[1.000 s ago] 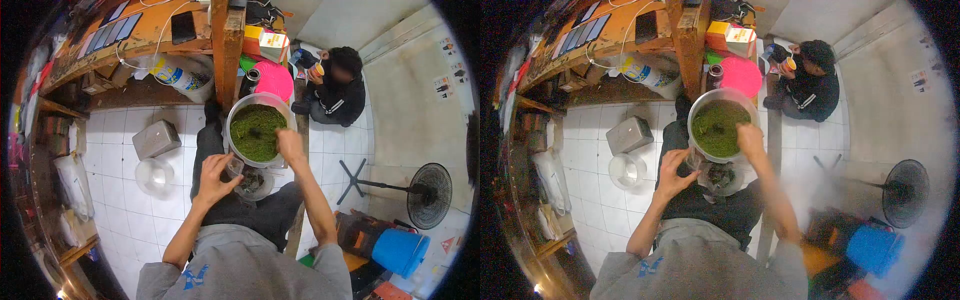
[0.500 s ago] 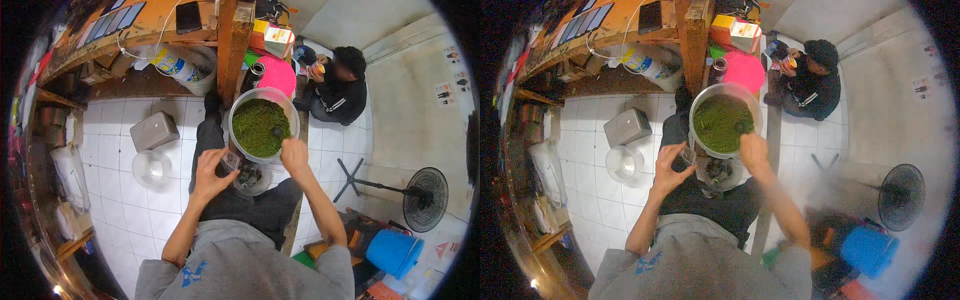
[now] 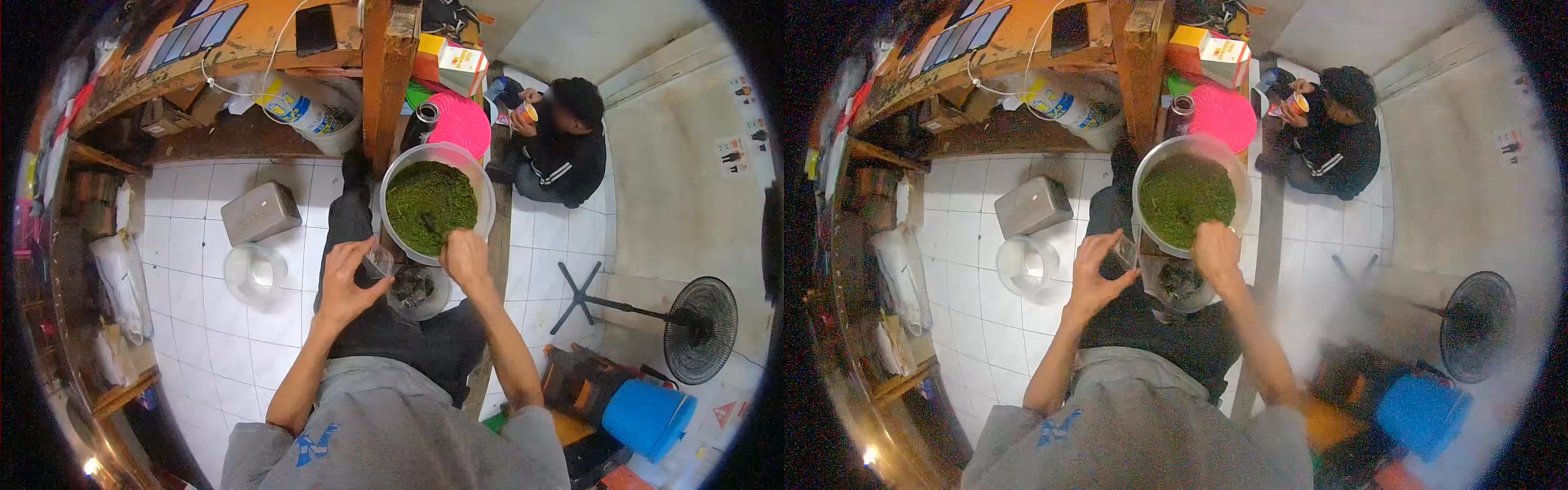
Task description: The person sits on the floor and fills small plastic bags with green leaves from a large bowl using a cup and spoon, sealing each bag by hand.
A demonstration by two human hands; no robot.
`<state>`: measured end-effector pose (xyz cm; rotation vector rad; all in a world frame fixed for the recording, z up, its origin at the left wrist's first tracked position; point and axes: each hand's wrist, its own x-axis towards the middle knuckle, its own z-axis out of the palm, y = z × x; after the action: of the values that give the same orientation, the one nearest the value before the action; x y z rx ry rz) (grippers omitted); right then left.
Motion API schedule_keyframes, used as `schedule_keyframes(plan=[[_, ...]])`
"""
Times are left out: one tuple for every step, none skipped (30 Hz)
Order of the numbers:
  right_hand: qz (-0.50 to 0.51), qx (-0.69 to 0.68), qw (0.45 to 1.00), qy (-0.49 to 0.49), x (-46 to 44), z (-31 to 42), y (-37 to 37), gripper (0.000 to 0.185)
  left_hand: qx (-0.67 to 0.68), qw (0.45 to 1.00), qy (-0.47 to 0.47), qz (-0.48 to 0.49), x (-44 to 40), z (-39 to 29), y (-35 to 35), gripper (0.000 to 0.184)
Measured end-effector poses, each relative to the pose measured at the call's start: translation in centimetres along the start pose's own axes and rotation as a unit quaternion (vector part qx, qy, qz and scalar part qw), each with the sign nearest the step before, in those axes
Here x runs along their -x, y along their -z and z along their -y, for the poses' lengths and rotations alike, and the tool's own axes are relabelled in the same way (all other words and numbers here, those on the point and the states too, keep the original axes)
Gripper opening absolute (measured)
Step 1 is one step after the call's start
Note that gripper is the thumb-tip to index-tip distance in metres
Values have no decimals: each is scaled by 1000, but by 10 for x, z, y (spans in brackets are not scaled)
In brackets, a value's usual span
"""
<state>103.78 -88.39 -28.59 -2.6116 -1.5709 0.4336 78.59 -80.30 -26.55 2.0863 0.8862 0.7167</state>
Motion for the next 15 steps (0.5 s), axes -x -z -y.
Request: schedule_keyframes(plan=[[12,-22,1000,16,10,5,1,15,-1,1000,3,-1,1,1,1,72],[-1,-74,997,7,16,3,-1,23,-8,1000,4,-8,-1,3,1,72],[-1,-74,997,6,15,1,-1,23,-15,1000,3,-13,-4,4,0,72],[21,-148,989,-10,14,-3,1,25,-15,1000,1,-11,-8,3,0,72],[42,-222,974,-28,13,-6,2,28,-19,1000,-2,-15,-12,1,0,72],[39,-224,973,-31,10,-13,-6,28,-25,999,-7,-20,-17,-1,0,72],[64,-290,954,-42,4,-23,-20,27,-25,999,-12,-18,-23,-1,0,72],[88,-354,930,-51,0,-26,-23,26,-28,999,-15,-23,-29,-1,-1,72],[84,-356,930,-51,0,-32,-24,26,-31,999,-19,-29,-36,-1,0,71],[103,-413,902,-73,0,-34,-19,26,-25,999,-16,-32,-43,-3,1,70],[122,-469,870,-95,0,-37,-13,26,-26,999,-20,-33,-50,-3,0,70],[119,-469,870,-94,2,-41,-7,26,-39,998,-30,-38,-56,-1,-3,69],[122,-516,839,-123,5,-46,2,27,-50,997,-40,-43,-63,0,-6,69],[124,-560,805,-151,9,-50,13,29,-45,997,-54,-41,-74,-6,-8,65],[120,-559,806,-151,12,-53,23,29,-43,997,-58,-42,-82,-9,-14,65]])
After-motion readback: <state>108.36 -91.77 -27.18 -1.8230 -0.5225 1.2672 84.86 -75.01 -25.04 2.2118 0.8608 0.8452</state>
